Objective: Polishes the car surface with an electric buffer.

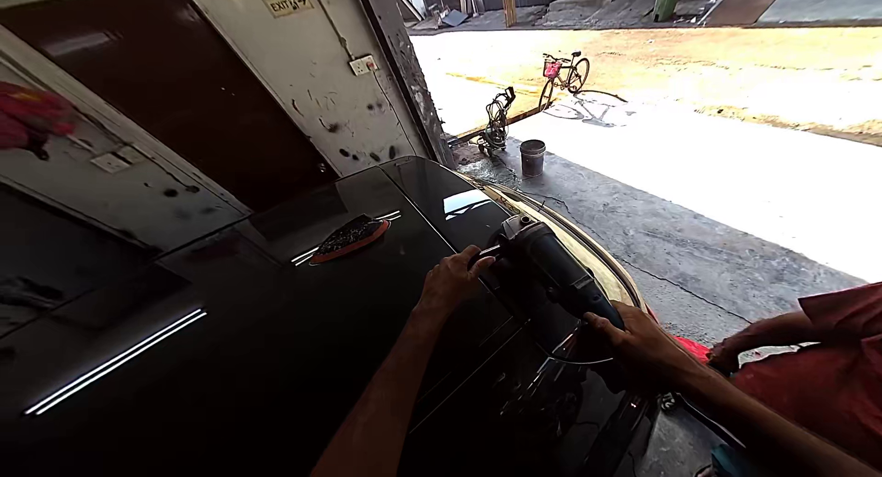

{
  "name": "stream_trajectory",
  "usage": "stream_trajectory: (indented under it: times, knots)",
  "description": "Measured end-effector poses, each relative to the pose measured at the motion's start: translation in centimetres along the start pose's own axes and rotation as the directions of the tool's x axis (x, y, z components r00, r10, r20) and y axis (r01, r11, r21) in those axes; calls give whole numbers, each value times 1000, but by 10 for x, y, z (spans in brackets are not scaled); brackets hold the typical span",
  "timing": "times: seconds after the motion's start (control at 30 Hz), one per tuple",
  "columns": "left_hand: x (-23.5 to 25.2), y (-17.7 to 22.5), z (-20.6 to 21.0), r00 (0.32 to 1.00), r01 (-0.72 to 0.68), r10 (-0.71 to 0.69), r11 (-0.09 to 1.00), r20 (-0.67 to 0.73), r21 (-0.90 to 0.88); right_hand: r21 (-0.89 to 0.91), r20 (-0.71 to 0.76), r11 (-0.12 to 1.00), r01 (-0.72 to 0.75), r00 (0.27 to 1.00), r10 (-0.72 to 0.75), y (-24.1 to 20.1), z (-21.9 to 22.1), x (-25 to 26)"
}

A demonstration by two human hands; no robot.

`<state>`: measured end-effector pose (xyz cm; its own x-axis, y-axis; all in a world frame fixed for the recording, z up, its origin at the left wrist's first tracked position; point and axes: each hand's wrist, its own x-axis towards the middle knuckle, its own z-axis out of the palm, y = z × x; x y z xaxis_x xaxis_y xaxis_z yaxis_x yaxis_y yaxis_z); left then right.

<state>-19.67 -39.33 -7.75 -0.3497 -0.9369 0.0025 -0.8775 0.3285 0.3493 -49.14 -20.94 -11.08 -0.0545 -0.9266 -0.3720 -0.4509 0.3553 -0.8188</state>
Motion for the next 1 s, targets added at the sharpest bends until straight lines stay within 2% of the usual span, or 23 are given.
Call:
stream_trajectory:
  times: [0.1,0.27,0.47,0.67,0.8,1.0]
  knots:
    - [-26,-24,-9,996,44,-45,999,-74,-8,-80,56,996,42,998,-38,-18,12,7]
    - [-46,-48,-23,983,157,-154,987,-98,20,-120,124,989,82,990,-67,-40,24,13]
    - [-9,-33,-20,987,143,-142,990,-73,-2,-90,78,994,65,995,-58,-32,11,30]
    - [35,-3,-13,996,84,-84,996,-12,2,51,25,998,22,999,-24,-18,-10,39]
    - [28,-16,-16,994,103,-104,995,-19,-16,3,45,1000,28,999,-28,-29,-5,45]
    - [1,-57,-31,975,208,-210,978,-75,-31,-74,132,993,93,988,-83,-59,18,64]
